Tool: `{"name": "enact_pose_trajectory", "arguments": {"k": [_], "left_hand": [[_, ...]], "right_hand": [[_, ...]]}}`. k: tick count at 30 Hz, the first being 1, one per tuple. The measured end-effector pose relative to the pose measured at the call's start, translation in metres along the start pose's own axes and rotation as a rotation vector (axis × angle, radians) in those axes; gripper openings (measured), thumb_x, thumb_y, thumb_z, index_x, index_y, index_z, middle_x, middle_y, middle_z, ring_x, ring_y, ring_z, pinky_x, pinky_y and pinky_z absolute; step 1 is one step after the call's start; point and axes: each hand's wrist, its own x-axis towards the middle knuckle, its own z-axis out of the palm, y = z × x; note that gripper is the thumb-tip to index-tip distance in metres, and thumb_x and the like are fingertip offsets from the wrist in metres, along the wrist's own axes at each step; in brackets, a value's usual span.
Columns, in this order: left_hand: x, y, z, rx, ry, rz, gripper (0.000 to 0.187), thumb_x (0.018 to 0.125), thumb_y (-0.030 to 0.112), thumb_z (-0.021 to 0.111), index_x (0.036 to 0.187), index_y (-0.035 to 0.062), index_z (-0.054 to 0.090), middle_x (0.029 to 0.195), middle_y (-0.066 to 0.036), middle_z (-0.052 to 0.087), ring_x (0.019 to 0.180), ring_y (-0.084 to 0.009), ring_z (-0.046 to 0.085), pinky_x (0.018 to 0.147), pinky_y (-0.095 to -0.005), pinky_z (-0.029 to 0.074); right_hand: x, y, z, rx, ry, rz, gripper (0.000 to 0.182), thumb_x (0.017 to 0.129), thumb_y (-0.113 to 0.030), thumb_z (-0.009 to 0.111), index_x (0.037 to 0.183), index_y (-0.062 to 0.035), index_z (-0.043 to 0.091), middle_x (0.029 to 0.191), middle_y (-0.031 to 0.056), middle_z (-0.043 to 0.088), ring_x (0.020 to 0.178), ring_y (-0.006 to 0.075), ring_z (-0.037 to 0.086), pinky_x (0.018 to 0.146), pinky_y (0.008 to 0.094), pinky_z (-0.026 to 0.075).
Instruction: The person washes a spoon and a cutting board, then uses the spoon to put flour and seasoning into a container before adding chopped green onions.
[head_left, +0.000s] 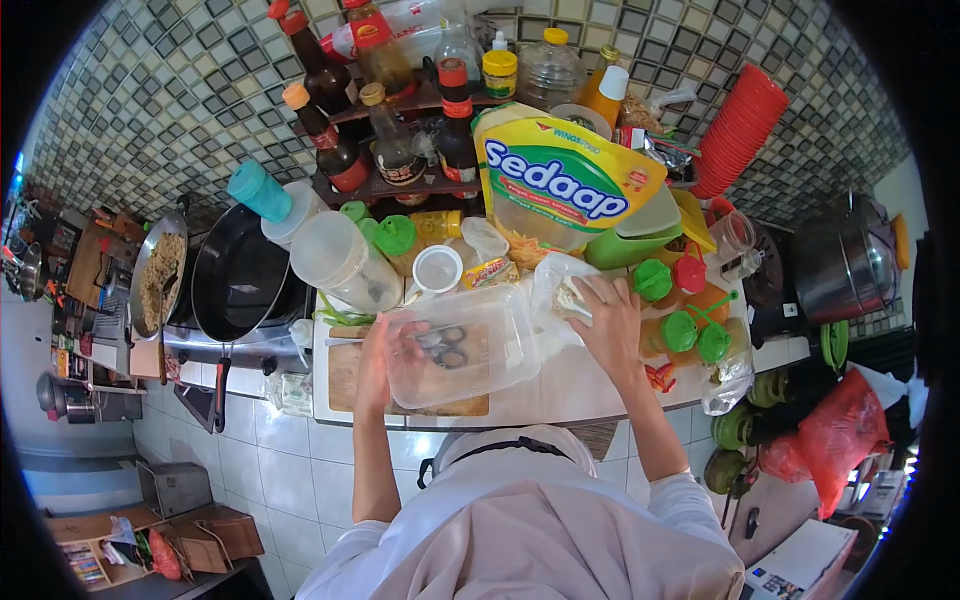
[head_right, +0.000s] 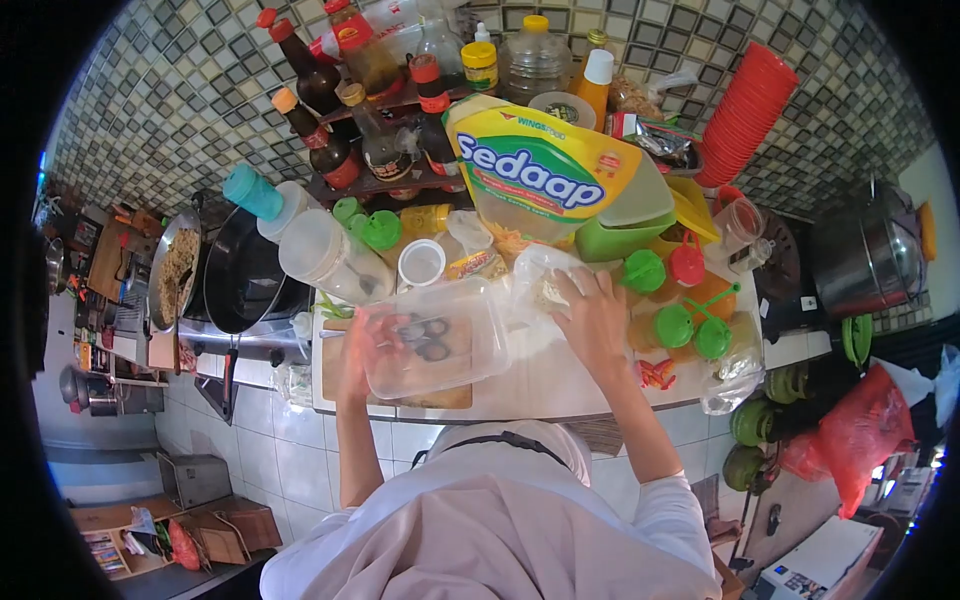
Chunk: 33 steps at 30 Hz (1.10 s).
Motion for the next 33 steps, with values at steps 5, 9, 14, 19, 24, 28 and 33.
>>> {"name": "enact_pose_trajectory", "arguments": {"k": [5, 9, 14, 19, 24, 28, 33], "left_hand": [[0.001, -0.005, -0.001, -0.036, -0.008, -0.005, 0.051, 0.092, 0.047, 0.034, 0.11, 0.0024, 0.051, 0.098, -0.012, 0.06, 0.067, -0.0136, 0.051, 0.062, -0.0279, 0.044], [0.005, -0.007, 0.001, -0.02, 0.006, -0.006, 0.05, 0.092, 0.046, 0.033, 0.111, 0.0032, 0.051, 0.097, -0.011, 0.06, 0.067, -0.0131, 0.051, 0.062, -0.0271, 0.043], [0.006, -0.004, 0.003, -0.003, -0.011, -0.006, 0.049, 0.093, 0.045, 0.033, 0.111, 0.003, 0.051, 0.097, -0.01, 0.059, 0.067, -0.0127, 0.05, 0.062, -0.0265, 0.043], [0.006, -0.005, 0.002, -0.046, 0.005, -0.032, 0.05, 0.093, 0.045, 0.033, 0.111, 0.0023, 0.051, 0.097, -0.01, 0.059, 0.067, -0.0126, 0.05, 0.062, -0.0258, 0.043], [0.009, -0.005, 0.003, -0.054, -0.011, -0.037, 0.049, 0.093, 0.045, 0.033, 0.111, 0.003, 0.051, 0.098, -0.01, 0.06, 0.068, -0.0125, 0.05, 0.062, -0.0256, 0.043], [0.012, -0.003, 0.009, -0.052, -0.032, -0.056, 0.048, 0.093, 0.044, 0.033, 0.112, 0.0038, 0.05, 0.098, -0.01, 0.06, 0.068, -0.0122, 0.051, 0.062, -0.025, 0.042], [0.013, -0.004, 0.011, -0.029, -0.053, -0.041, 0.047, 0.093, 0.044, 0.033, 0.111, 0.0041, 0.05, 0.098, -0.01, 0.061, 0.067, -0.0117, 0.051, 0.062, -0.0245, 0.042]], "right_hand": [[0.006, -0.005, -0.013, -0.121, -0.102, 0.021, 0.071, 0.05, -0.025, 0.078, 0.116, -0.0139, 0.053, 0.12, 0.0066, 0.043, 0.106, 0.0256, 0.04, 0.078, 0.0423, 0.036], [0.009, -0.011, -0.015, -0.122, -0.16, 0.022, 0.073, 0.048, -0.026, 0.078, 0.116, -0.0144, 0.053, 0.122, 0.0068, 0.04, 0.108, 0.0264, 0.037, 0.081, 0.0413, 0.034], [-0.001, -0.015, -0.023, -0.047, -0.057, 0.024, 0.061, 0.06, -0.023, 0.074, 0.115, -0.0136, 0.051, 0.115, 0.011, 0.044, 0.102, 0.0288, 0.041, 0.08, 0.0418, 0.036], [-0.029, -0.009, -0.023, 0.149, 0.192, 0.138, 0.048, 0.07, -0.018, 0.069, 0.113, -0.0079, 0.05, 0.107, 0.0138, 0.046, 0.096, 0.0323, 0.042, 0.084, 0.0424, 0.035], [-0.058, 0.005, 0.007, 0.605, 0.287, 0.57, 0.032, 0.081, -0.013, 0.063, 0.109, -0.0041, 0.05, 0.082, 0.0036, 0.049, 0.068, 0.0104, 0.044, 0.057, 0.0227, 0.036], [-0.062, 0.018, 0.037, 0.903, 0.312, 0.635, 0.023, 0.084, -0.015, 0.059, 0.102, -0.0015, 0.055, 0.072, -0.0005, 0.049, 0.063, 0.0067, 0.042, 0.056, 0.0202, 0.035], [-0.059, 0.009, 0.042, 1.153, 0.317, 0.758, 0.026, 0.092, -0.024, 0.048, 0.091, -0.0019, 0.061, 0.069, -0.003, 0.049, 0.058, 0.0033, 0.035, 0.051, 0.0189, 0.027]]}}
